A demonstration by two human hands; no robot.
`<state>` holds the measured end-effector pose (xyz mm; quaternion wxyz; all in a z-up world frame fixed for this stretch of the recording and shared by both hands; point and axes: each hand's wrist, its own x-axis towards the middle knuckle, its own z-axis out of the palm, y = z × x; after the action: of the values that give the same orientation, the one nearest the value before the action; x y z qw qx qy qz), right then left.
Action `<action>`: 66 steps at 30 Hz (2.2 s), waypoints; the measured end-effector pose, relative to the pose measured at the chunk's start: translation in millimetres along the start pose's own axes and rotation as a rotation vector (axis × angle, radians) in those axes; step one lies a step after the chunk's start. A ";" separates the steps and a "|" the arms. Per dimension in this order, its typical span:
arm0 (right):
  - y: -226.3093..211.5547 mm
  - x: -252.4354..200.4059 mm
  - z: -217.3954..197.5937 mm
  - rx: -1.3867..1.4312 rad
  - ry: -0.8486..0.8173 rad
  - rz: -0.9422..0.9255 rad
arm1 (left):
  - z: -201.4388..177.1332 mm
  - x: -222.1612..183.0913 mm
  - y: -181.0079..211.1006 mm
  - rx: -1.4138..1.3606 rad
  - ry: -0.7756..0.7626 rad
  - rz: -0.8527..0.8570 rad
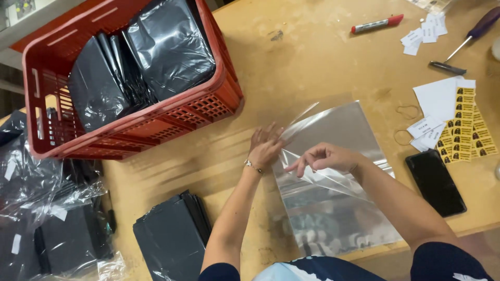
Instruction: Packaging black rectangular products into clear plastic sleeves at a factory workbench
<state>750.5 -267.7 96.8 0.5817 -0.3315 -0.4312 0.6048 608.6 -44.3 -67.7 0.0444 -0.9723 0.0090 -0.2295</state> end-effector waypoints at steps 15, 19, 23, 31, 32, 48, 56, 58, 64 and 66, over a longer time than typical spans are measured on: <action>175.1 64.5 -98.4 -1.445 0.470 -0.014 | -14.8 17.3 -29.3 -0.296 -0.388 -0.037; 174.2 69.2 -98.4 -1.496 0.466 0.031 | -24.3 21.7 -33.5 -0.341 -0.490 -0.054; 163.4 77.3 -80.0 -1.566 0.505 0.159 | -44.9 30.2 -30.6 -0.617 -0.612 -0.502; 171.7 100.0 -76.0 -1.564 0.566 0.238 | -36.2 22.3 -15.7 -0.836 -0.602 -1.159; 173.9 101.6 -76.3 -1.585 0.569 0.278 | -44.4 22.9 -11.4 -0.810 -0.623 -1.133; 74.4 54.1 -15.3 -0.573 0.169 0.314 | -179.3 -93.0 6.1 -0.767 0.472 -1.260; 125.2 11.6 149.4 -0.982 -0.056 0.459 | -271.2 -221.1 -64.1 -0.359 0.223 -1.612; 162.6 14.5 180.4 -1.214 -0.040 0.456 | -277.2 -247.2 -87.1 -0.321 0.105 -1.670; 217.6 68.1 239.7 -0.668 0.405 0.478 | -275.8 -299.7 -178.0 -0.131 -0.294 -1.640; 219.3 104.3 252.3 0.159 0.419 0.625 | -263.8 -316.2 -219.2 0.187 -0.457 -1.527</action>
<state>420.3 -188.1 11.4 0.4688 -0.5171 -0.1328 0.7037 207.2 164.3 46.3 -0.0430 -0.7251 -0.6873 0.0083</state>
